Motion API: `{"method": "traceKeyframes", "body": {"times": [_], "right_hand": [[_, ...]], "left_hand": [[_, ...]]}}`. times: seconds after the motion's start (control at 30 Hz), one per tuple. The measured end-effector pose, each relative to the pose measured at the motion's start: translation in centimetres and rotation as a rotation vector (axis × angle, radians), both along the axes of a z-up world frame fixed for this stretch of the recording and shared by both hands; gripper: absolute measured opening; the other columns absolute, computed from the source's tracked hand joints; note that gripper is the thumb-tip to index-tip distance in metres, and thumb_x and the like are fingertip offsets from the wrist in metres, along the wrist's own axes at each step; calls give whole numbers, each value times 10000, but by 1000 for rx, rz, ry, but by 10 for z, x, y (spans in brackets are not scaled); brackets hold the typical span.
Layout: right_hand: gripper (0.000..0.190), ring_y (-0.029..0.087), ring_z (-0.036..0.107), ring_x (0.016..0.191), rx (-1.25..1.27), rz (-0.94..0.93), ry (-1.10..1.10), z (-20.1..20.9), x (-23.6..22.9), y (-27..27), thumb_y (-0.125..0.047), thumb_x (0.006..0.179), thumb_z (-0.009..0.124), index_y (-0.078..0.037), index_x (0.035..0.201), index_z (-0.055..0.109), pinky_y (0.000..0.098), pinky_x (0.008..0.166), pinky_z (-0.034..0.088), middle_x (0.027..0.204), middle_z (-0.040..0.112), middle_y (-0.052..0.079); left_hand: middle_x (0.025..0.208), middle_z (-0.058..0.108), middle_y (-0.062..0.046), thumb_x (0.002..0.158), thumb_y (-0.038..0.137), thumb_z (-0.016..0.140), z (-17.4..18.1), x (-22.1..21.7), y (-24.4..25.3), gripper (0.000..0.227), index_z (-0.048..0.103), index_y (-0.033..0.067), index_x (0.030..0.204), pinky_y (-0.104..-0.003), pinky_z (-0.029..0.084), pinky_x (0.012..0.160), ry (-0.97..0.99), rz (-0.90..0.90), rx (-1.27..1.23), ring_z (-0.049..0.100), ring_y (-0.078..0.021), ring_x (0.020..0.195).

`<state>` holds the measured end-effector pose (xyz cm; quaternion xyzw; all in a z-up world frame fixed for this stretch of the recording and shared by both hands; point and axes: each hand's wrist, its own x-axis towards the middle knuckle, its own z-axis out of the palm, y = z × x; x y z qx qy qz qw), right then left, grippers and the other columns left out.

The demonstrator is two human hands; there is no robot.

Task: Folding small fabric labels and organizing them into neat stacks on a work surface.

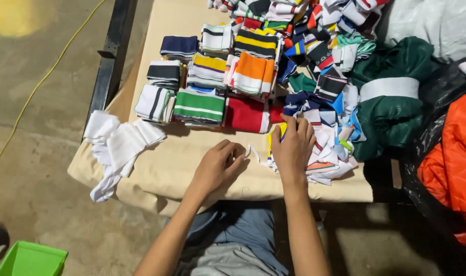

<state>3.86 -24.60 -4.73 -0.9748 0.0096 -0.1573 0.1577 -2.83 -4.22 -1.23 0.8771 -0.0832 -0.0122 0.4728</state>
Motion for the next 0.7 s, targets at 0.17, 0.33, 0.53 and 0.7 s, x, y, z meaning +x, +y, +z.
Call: {"method": "traceKeyframes", "body": {"times": [0.17, 0.33, 0.53, 0.7], "right_hand": [[154, 265, 530, 1115, 27, -21, 71, 0, -3, 0, -267, 942, 690, -210, 1084, 670, 421, 914, 418, 1128, 560, 62], [89, 262, 539, 1122, 30, -40, 115, 8, 0, 5, -269, 954, 696, -209, 1013, 669, 406, 907, 417, 1139, 574, 88], [102, 285, 556, 1095, 46, -23, 132, 19, 1, 9, -229, 944, 708, -164, 1017, 682, 416, 894, 435, 1131, 592, 134], [85, 301, 573, 1057, 108, -22, 102, 20, 3, 9, -213, 920, 721, -147, 970, 701, 425, 872, 447, 1091, 594, 131]], "left_hand": [[786, 644, -118, 938, 231, 670, 0, -1, -3, 204, 710, 42, 1002, -376, 550, 587, 48, -1, -5, 692, -297, 679], [709, 625, -94, 964, 291, 634, 3, 1, -4, 248, 718, 70, 891, -360, 528, 547, 78, 2, 15, 670, -267, 622], [605, 572, -70, 1051, 348, 475, -18, 7, -2, 427, 661, 98, 759, -321, 506, 519, 77, -43, 160, 629, -249, 555], [663, 648, -94, 1006, 258, 539, 22, 10, -3, 255, 722, 96, 936, -342, 549, 540, 122, -25, 76, 686, -274, 599]]}}
